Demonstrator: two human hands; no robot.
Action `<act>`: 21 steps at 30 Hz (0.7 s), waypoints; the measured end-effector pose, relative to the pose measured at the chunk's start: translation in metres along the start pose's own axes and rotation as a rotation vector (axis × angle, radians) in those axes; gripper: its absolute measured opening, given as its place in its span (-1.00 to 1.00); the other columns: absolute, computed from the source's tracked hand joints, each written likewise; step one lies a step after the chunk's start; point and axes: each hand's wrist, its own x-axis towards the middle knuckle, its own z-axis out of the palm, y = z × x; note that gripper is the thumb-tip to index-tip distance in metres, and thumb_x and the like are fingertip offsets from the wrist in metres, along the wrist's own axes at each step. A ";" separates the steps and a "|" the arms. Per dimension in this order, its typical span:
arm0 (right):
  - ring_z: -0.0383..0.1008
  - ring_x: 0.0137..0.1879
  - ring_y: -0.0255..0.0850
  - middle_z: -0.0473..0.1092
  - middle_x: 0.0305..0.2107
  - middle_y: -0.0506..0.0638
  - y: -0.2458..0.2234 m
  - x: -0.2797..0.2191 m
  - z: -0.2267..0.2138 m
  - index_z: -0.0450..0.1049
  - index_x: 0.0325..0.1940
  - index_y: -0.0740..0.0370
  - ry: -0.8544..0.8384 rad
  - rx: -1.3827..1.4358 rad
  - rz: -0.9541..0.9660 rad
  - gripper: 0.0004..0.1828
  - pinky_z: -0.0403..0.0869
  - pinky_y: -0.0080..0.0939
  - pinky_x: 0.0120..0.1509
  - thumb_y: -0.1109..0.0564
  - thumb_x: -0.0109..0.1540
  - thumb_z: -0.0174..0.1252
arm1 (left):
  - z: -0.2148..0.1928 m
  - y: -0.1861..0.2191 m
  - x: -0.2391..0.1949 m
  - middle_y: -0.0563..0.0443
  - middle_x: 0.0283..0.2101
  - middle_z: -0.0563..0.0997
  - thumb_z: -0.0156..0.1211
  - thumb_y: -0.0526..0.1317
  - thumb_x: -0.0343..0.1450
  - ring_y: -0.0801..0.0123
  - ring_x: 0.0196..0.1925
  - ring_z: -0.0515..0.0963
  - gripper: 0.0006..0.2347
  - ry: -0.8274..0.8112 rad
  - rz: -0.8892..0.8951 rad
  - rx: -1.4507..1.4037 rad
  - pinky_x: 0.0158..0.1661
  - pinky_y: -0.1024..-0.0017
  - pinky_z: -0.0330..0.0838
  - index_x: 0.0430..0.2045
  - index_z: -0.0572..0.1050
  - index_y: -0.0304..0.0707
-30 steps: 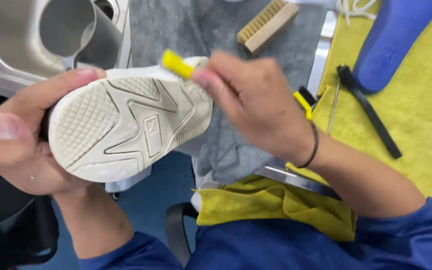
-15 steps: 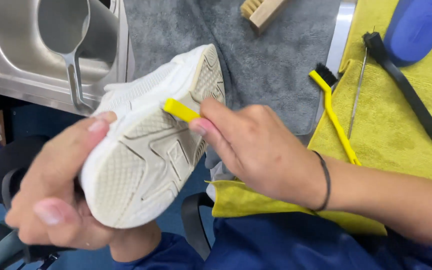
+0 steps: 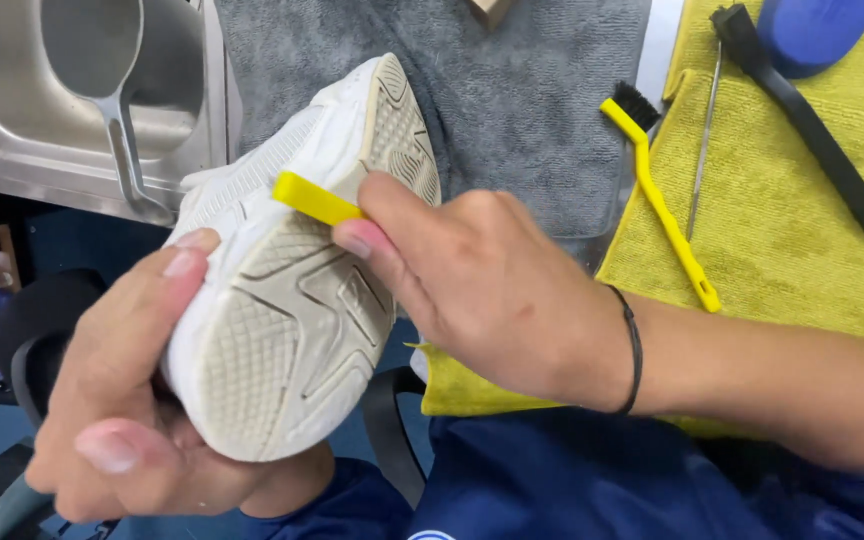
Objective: The person cleans the sole of a white sneaker using a yellow brush and a cleaning solution. They repeatedly dip the brush into a white bowl and scrub the textured bottom of the shoe, rotating it to access different areas.
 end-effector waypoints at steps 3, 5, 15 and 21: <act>0.27 -0.73 0.09 0.25 -0.76 0.01 0.008 -0.019 -0.001 0.20 -0.20 0.19 -0.071 0.003 0.068 -0.74 0.20 0.07 -0.61 -0.02 0.44 -0.19 | -0.015 -0.010 0.003 -0.42 -0.33 0.54 -0.34 -0.20 0.65 -0.24 -0.40 0.62 -0.72 -0.197 0.274 -0.098 -0.34 -0.01 0.58 0.17 0.35 -0.08; 0.25 -0.73 0.08 0.25 -0.76 0.01 0.005 -0.023 0.004 0.21 -0.20 0.21 -0.064 0.044 0.070 -0.73 0.19 0.06 -0.60 -0.02 0.44 -0.22 | -0.020 0.007 0.000 -0.44 -0.34 0.56 -0.36 -0.15 0.63 -0.22 -0.37 0.65 -0.68 -0.198 0.121 -0.022 -0.29 0.01 0.61 -0.13 0.41 -0.39; 0.08 -0.76 -0.31 0.15 -0.73 -0.14 0.025 -0.011 -0.018 0.23 -0.32 0.20 0.091 0.017 -0.069 -0.67 -0.01 -0.22 -0.70 0.03 0.47 -0.25 | -0.031 -0.023 0.021 -0.63 -0.21 0.57 -0.41 -0.11 0.68 -0.36 -0.21 0.68 -0.43 -0.398 0.075 -0.070 -0.22 -0.03 0.62 -0.31 0.46 -0.89; 0.19 -0.72 0.17 0.22 -0.76 0.12 0.030 0.015 0.013 0.22 -0.20 0.23 0.102 -0.037 -0.078 -0.73 0.11 0.13 -0.64 0.01 0.45 -0.20 | -0.031 -0.054 0.035 -0.77 -0.17 0.48 -0.35 -0.26 0.67 -0.56 -0.23 0.61 -0.67 -0.491 0.372 -0.237 -0.16 -0.26 0.60 0.36 0.20 -0.01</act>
